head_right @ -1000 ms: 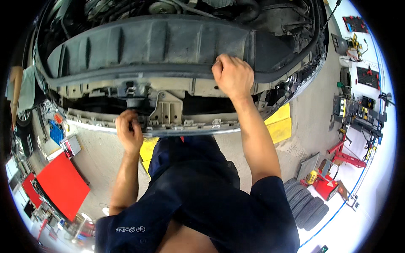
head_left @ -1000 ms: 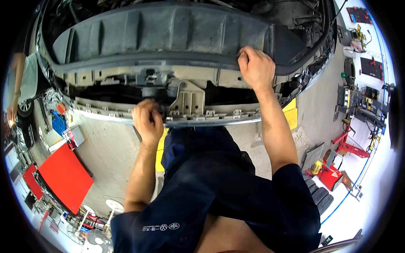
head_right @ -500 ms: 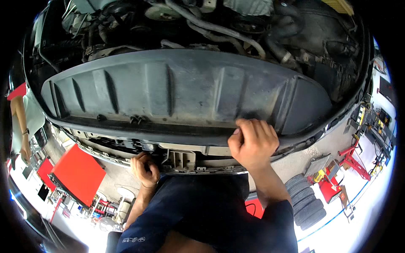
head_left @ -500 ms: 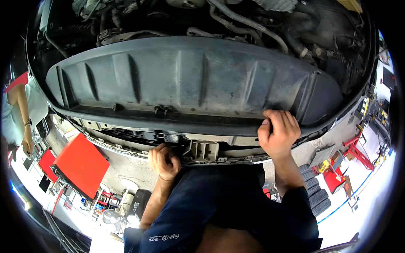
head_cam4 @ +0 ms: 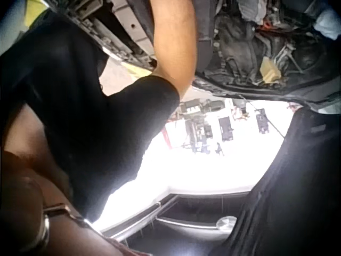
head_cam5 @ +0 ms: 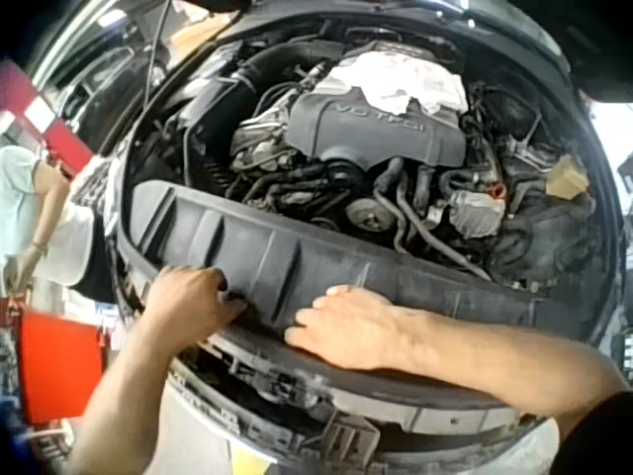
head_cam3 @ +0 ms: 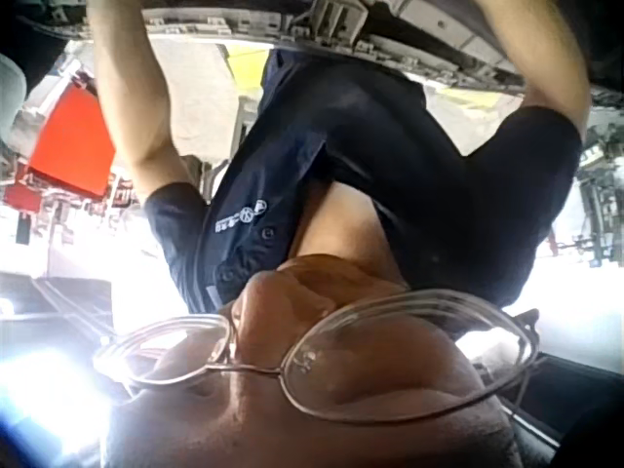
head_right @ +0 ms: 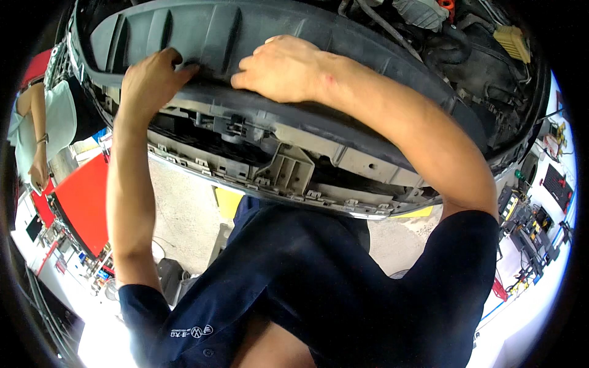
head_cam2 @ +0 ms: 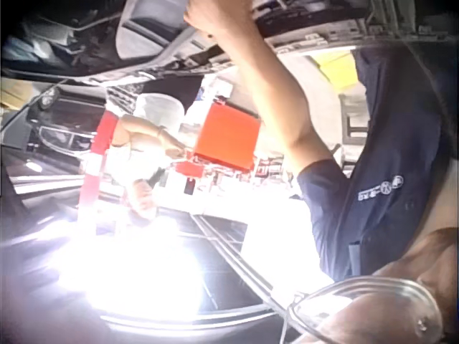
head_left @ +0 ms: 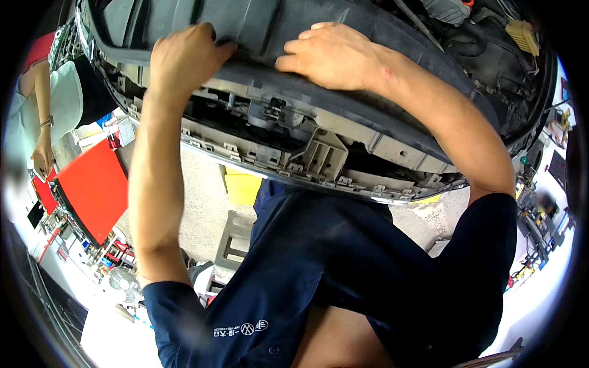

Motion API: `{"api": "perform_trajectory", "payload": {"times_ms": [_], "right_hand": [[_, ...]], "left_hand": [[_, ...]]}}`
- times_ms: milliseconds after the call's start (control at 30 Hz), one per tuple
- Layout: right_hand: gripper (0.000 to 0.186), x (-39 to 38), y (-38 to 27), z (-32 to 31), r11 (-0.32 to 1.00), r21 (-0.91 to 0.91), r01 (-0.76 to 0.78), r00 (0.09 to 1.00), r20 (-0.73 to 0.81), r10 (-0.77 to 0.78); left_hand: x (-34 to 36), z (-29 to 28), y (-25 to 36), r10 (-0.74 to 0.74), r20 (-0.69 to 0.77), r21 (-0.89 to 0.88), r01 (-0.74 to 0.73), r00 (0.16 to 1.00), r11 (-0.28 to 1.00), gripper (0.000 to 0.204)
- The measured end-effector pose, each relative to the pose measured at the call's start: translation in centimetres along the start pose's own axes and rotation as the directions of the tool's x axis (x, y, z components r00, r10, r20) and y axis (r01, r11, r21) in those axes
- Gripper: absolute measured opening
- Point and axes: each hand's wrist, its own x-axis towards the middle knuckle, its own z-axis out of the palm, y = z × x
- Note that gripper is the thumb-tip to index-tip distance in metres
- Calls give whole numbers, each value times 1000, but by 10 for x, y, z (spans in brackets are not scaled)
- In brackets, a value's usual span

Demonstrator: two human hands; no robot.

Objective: The person removes screws from the front of a vehicle's engine bay, then places a large plastic trim cover over the grille area and secures it using a screwdriver.

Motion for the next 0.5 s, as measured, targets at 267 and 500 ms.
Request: {"api": "perform_trajectory", "payload": {"times_ms": [267, 500], "right_hand": [[20, -11, -6, 20, 930, 297, -215, 930, -230, 288], [16, -10, -13, 35, 953, 150, -264, 912, -283, 298]], "left_hand": [[43, 34, -32, 82, 200, 1, -84, 976, 996, 28], [-1, 15, -44, -33, -7, -776, 15, 999, 630, 32]]}}
